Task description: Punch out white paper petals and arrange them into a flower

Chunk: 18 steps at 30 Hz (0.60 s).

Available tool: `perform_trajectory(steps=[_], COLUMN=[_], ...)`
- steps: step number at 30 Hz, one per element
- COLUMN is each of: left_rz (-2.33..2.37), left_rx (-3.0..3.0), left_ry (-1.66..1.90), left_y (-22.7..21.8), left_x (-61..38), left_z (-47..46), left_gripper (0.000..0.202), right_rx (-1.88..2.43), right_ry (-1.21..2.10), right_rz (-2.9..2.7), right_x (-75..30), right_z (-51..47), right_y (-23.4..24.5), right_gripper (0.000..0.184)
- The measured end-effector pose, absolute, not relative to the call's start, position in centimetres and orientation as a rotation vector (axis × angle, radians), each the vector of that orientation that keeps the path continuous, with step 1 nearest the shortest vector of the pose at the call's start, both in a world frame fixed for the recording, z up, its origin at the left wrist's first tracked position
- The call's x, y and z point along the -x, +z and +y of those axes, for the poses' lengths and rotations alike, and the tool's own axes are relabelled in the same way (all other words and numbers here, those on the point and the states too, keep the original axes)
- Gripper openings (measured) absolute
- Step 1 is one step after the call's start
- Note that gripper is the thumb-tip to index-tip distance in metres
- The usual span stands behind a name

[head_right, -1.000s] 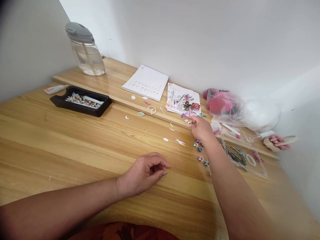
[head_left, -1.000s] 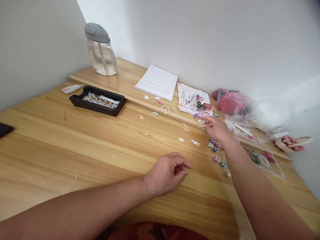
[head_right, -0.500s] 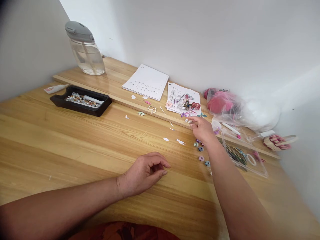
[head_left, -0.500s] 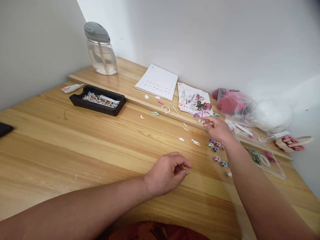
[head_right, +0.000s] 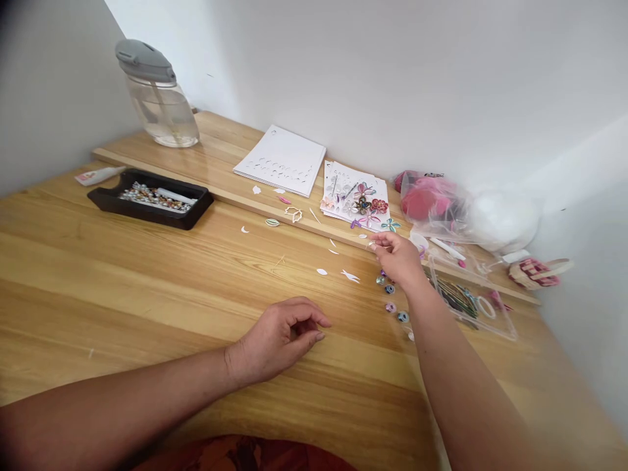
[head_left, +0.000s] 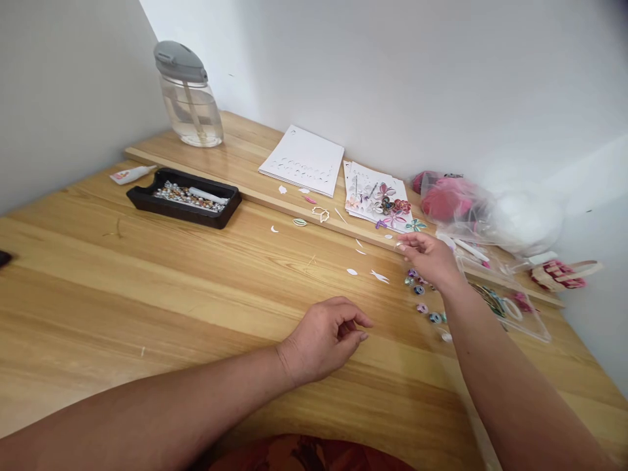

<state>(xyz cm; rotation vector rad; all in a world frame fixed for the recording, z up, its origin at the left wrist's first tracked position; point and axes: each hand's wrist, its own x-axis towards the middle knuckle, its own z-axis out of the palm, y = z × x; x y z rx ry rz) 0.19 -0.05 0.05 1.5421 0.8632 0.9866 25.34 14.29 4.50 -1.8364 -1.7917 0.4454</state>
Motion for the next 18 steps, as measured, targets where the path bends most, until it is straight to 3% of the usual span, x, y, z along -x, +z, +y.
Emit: perform_trajectory(steps=[5,18], left_rz=[0.869,0.917], left_rx=[-1.572,-1.561], left_ry=[0.983,1.0], left_y=[0.1,0.4], left_x=[-0.1,-0.1], left_z=[0.0,0.2], left_gripper=[0.016,0.012], right_rx=[1.614,1.385], right_ry=[0.648,0.813], right_rz=[-1.674,-1.725], right_x=[-25.1,-22.0], right_z=[12.5,3.0], right_y=[4.6,5.5], right_gripper=[0.032,0.028])
